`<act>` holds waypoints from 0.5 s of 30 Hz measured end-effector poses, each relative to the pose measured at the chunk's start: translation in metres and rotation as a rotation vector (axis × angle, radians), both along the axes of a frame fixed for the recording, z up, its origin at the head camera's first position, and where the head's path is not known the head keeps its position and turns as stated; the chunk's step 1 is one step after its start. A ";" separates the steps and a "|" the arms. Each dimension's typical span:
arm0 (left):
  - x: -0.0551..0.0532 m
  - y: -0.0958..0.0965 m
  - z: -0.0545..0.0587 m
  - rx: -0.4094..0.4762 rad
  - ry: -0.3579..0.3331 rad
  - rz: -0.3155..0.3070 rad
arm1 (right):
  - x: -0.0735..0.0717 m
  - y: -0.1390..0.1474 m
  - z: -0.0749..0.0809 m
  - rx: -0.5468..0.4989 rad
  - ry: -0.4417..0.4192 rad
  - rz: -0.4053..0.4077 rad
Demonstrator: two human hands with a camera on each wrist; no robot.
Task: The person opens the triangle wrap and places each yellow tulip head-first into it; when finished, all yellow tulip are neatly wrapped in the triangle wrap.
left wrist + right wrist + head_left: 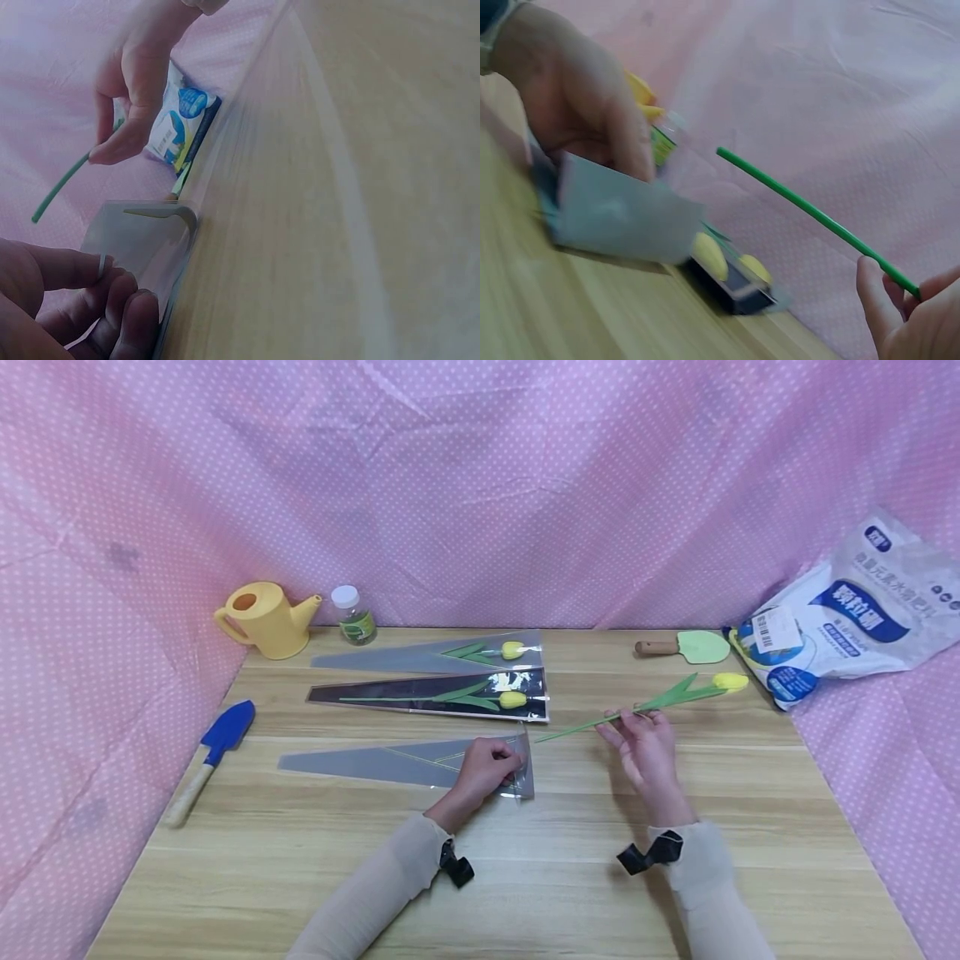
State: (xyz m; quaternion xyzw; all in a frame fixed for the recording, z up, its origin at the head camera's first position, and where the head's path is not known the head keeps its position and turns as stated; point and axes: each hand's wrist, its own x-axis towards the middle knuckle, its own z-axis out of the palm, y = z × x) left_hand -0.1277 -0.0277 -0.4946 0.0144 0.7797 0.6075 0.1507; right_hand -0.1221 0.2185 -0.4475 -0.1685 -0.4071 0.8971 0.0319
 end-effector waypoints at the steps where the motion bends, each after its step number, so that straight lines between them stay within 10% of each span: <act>1: 0.000 0.000 0.000 -0.001 0.001 0.000 | 0.000 -0.003 0.000 0.015 -0.012 -0.005; 15: 0.000 0.000 -0.001 0.004 -0.009 -0.005 | 0.001 -0.024 -0.006 0.097 0.003 -0.112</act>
